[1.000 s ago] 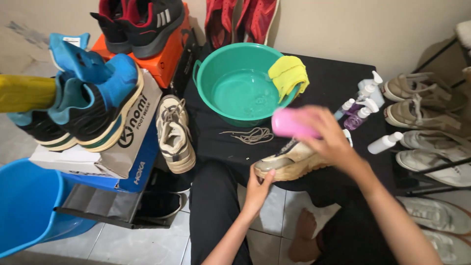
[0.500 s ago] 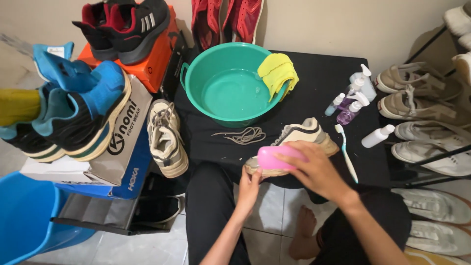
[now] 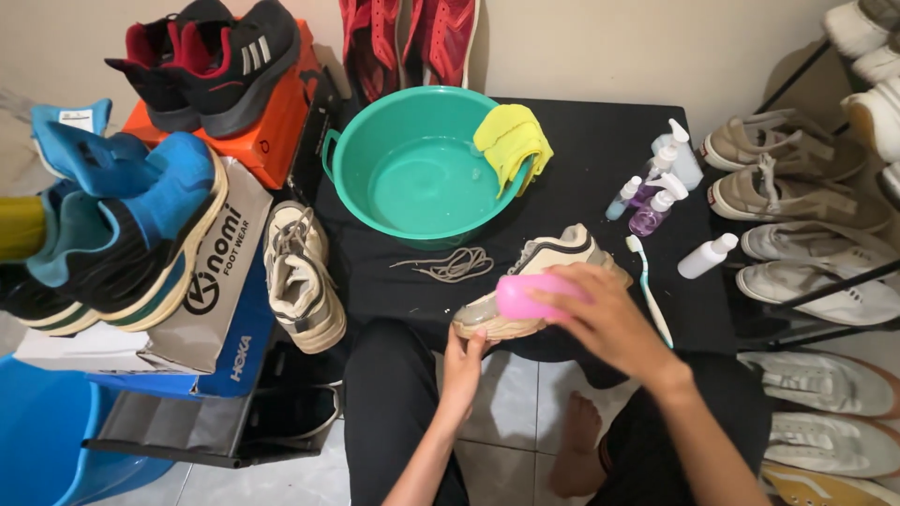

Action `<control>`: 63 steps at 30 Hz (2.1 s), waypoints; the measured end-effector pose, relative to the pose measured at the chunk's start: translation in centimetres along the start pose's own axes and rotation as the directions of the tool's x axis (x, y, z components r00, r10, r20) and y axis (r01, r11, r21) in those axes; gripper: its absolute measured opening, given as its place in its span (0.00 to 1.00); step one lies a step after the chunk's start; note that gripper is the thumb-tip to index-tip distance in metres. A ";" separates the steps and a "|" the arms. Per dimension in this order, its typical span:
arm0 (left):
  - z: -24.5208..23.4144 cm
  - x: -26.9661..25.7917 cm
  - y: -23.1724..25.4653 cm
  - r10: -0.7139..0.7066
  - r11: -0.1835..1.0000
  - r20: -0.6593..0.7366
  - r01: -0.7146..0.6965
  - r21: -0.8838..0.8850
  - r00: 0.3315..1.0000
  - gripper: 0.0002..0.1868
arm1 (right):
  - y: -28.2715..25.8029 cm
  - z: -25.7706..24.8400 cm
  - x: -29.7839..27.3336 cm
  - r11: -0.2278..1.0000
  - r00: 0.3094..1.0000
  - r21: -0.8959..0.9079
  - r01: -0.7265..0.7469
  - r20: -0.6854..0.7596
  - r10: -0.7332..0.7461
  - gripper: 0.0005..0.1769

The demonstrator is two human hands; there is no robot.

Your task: Cleaning the midsole of a sneaker using a cleaning sponge and liquid solution at a workstation.

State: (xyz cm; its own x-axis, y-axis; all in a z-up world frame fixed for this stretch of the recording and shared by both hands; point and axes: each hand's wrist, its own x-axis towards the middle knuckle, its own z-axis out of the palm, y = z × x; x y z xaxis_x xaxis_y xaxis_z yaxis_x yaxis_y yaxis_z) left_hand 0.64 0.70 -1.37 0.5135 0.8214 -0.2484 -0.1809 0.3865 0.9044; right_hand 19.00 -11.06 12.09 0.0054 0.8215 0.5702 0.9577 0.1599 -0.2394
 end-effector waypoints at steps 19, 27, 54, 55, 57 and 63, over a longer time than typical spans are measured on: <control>-1.4 -0.2 -0.1 0.050 0.996 0.092 -0.056 0.071 0.995 0.29 | -2.4 1.3 1.4 0.996 0.993 -0.079 0.053 0.112 -0.044 0.22; -2.0 0.7 -1.4 0.038 0.999 0.101 -0.041 0.025 0.994 0.30 | 1.2 0.9 -0.9 0.999 0.981 -0.024 -0.022 0.193 0.026 0.20; -0.3 -0.9 1.7 0.020 0.975 0.079 -0.037 0.217 0.997 0.38 | -1.3 3.6 0.2 0.978 0.996 -0.193 0.083 -0.007 -0.086 0.18; -1.1 0.0 0.6 0.021 0.975 0.082 -0.039 0.219 0.996 0.38 | -1.9 3.6 0.7 0.978 0.996 -0.195 0.081 -0.011 -0.085 0.18; -2.8 1.3 -2.0 0.024 0.997 0.130 -0.033 0.064 0.991 0.39 | -3.3 3.7 1.6 0.990 0.992 -0.068 0.122 -0.006 -0.123 0.16; -3.4 2.6 -4.3 0.033 0.999 0.124 -0.032 -0.006 0.992 0.33 | 0.8 2.1 -1.5 0.821 0.861 0.403 -0.403 -0.138 0.490 0.21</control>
State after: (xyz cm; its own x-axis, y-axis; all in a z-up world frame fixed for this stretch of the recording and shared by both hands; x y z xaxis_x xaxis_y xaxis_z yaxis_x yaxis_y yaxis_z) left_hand -0.05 2.61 -7.04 0.6074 0.7752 -0.1737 -0.2024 0.3624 0.9098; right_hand 19.18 -11.04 9.41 0.5139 0.7096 0.4821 0.6684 0.0210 -0.7435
